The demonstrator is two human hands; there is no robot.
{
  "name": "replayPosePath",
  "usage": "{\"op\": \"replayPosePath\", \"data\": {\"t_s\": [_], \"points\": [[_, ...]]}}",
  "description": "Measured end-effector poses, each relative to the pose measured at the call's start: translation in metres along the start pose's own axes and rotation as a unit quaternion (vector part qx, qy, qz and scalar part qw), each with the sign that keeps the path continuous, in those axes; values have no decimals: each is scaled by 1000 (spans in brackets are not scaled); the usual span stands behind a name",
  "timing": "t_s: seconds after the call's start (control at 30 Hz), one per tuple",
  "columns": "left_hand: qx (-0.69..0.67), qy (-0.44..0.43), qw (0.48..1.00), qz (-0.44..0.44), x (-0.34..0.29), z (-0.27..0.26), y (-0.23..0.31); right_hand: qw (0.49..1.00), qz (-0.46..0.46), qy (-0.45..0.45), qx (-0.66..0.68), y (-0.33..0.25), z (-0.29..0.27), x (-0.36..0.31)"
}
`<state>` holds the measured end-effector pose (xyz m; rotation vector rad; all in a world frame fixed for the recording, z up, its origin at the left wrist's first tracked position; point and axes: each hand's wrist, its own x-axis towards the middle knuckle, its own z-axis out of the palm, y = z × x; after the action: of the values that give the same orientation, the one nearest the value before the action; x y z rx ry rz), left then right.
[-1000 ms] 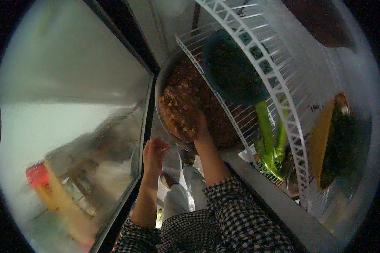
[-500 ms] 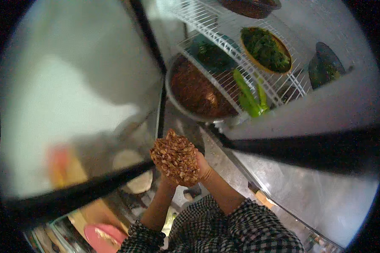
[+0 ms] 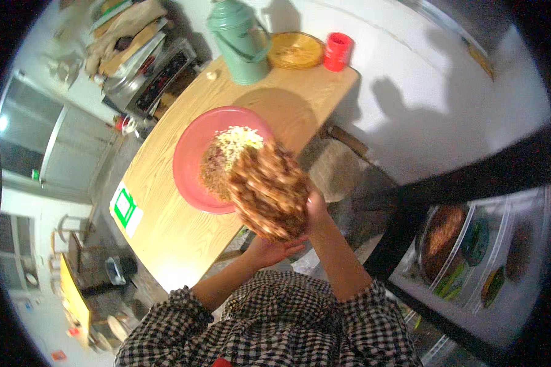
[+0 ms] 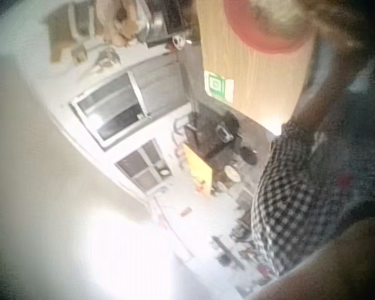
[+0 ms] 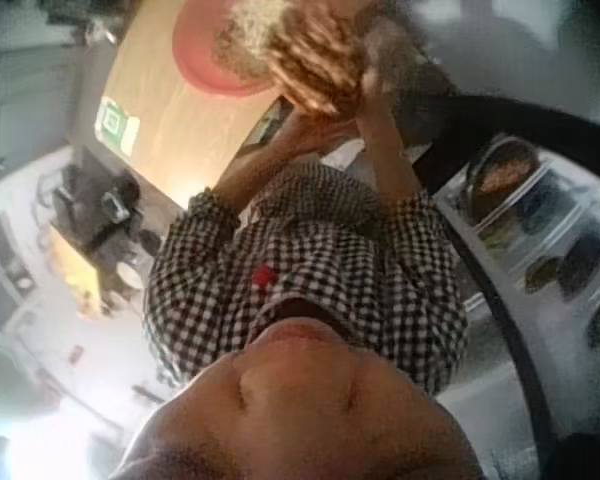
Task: The person retrieves a bowl of chopped vegetables from a refrigerator, adds oil and a brown paste, then mixes the ingredients by hand and with a spatula. The person also handles a dough sheet on the counter.
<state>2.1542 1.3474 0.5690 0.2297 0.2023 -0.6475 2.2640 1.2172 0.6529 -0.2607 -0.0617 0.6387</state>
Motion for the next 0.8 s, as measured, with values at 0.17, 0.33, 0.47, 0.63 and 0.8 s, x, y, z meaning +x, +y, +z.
{"op": "replayPosePath", "data": {"t_s": [0.17,0.33,0.47,0.63,0.8], "points": [[-100,66,987,108,-61,-50,9,827,-20,5,-562,45,47,114],[-121,79,983,118,-74,-66,2,611,19,-134,-780,78,41,160],[-94,128,985,60,-47,-61,-1,776,8,-108,-622,41,43,136],[14,58,994,-89,28,-32,-21,919,-39,-120,-373,-41,59,25],[144,34,940,-308,119,10,-76,905,-166,107,-377,-122,10,-161]]}}
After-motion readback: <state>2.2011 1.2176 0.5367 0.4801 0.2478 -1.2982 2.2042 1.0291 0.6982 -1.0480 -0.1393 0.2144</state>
